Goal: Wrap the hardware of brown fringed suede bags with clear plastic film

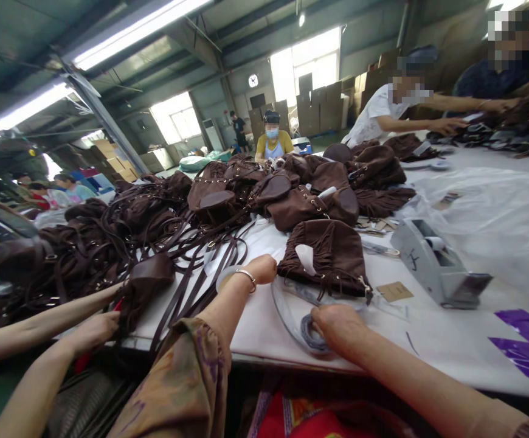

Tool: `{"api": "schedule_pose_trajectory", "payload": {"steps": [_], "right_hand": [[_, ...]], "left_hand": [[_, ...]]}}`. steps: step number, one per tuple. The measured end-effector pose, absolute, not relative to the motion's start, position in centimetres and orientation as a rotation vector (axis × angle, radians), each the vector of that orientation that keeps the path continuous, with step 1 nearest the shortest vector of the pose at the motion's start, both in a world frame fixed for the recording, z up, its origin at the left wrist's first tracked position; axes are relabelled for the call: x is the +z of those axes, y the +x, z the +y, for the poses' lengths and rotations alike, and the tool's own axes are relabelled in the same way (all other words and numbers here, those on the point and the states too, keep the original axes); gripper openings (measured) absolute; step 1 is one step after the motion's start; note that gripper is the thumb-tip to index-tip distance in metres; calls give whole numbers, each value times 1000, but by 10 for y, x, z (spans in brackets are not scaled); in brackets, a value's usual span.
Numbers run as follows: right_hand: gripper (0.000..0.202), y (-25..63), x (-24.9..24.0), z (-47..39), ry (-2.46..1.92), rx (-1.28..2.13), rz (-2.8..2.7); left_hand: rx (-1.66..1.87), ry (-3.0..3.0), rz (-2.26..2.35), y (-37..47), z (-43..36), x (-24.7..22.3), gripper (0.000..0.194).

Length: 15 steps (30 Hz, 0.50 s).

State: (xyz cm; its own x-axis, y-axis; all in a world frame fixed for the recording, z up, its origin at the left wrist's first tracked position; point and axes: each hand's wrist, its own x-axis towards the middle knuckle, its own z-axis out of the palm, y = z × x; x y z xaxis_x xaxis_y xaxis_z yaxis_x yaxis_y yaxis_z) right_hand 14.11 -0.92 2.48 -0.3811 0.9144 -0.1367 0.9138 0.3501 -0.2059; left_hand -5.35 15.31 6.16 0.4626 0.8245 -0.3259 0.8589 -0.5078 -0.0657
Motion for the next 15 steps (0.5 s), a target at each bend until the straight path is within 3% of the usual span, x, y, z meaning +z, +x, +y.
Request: {"api": "schedule_pose_trajectory", "payload": {"steps": [15], "right_hand": [[29,141,30,-7,-1752,305,-2695]], "left_hand": [[-21,2604,1868,-49,114,57,29]]}}
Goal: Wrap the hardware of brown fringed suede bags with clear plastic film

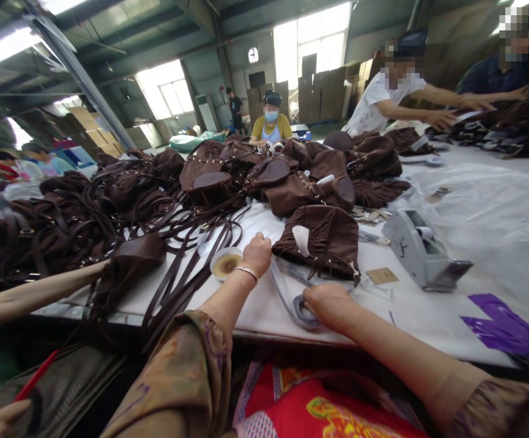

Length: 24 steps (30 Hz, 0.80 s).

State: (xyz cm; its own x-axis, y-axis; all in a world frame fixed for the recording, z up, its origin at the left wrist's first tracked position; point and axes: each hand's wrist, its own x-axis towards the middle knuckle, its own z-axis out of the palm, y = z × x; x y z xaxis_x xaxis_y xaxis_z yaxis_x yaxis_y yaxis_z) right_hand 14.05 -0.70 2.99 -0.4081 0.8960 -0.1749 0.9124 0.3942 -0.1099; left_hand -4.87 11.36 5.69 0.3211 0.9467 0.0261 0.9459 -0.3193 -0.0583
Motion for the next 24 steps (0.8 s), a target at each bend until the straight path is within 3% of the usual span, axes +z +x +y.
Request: {"api": "schedule_pose_trajectory", "payload": {"steps": [2,5,8,17,24], "right_hand": [[31,141,30,-6,1636,-288,2547],[30,141,31,-4,1591,-286,2535],[29,142,33,-4,1520,-276,2546],[26,133,40,16,992,-207,2741],[38,119,38,-7,1825,-237,2423]], "left_hand": [[-143,-2548,-1717,-54,91,62,31],[-345,-2930,-1235,-61,46,61,34],[-219,-3169,-773,-61,10,50,31],[-73,-3059,-670,-67,10,35,20],[-312,-2957,-1131,-61,-23,12,19]]}}
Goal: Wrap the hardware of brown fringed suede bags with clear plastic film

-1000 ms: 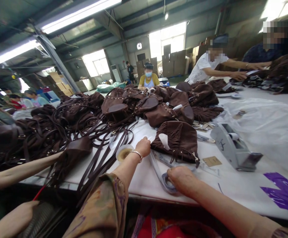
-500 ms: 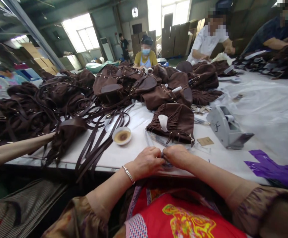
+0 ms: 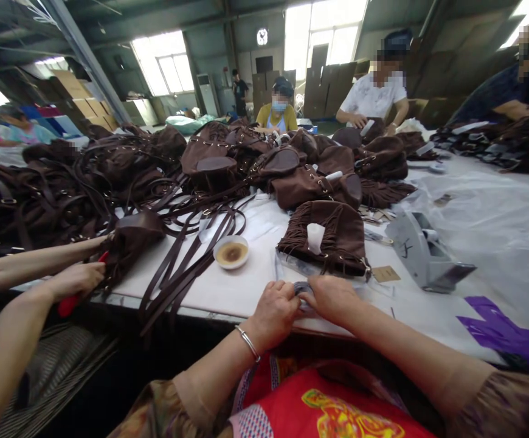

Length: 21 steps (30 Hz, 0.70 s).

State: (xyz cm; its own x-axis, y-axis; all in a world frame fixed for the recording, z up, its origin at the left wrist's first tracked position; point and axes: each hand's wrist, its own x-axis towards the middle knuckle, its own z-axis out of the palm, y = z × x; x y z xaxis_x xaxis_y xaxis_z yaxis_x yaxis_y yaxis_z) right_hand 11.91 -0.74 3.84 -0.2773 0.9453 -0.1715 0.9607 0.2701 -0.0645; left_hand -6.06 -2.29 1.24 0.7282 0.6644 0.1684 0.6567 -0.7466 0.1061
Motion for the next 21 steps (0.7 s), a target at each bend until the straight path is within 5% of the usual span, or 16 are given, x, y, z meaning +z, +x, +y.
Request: {"api": "schedule_pose_trajectory", "payload": {"steps": [12,21], "right_hand": [[31,122,40,22,1168,-280,2763],[23,155,15,-38,2003,-229,2852]], "left_hand": [[150,2819,871,-86,2,29,19],[477,2771,1091,-60,-11,2,16]]}}
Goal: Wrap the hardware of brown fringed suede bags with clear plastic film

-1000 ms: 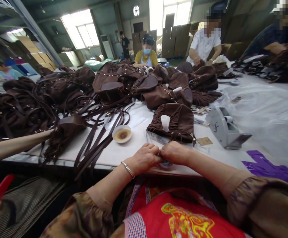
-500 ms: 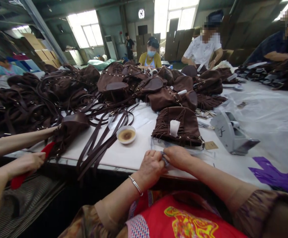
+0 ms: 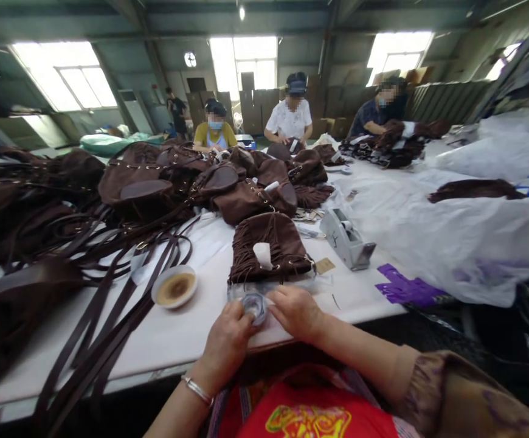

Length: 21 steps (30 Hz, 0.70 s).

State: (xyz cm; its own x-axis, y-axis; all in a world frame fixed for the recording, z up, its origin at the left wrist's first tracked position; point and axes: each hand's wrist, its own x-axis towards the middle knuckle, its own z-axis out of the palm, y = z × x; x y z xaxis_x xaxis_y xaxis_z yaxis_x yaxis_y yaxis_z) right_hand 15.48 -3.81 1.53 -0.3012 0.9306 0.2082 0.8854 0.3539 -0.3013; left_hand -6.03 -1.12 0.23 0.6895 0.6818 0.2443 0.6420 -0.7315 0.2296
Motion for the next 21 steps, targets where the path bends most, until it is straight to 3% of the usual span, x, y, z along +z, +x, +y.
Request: {"api": "schedule_pose_trajectory", "payload": {"steps": [4,7,13,17,21], "right_hand": [[26,203,5,-56,-1732,198,-1825],[44,226,-2,-45,-1826,229,-1563],[67,212,-13,12,-1615,413,-1826],[62,214,3,37,-1559,438,-1998],[35,245,21,42,-1705,213,-1914]], "left_hand": [[552,2771,1215,-49,-22,-4,20],[563,2777,1180,-41,-30,-7,22],[515,2770,1233,-27,-43,-14,24],[547,2788,1304,-12,-35,-18,20],[692,2881,1243,-5,-18,-24,19]]}}
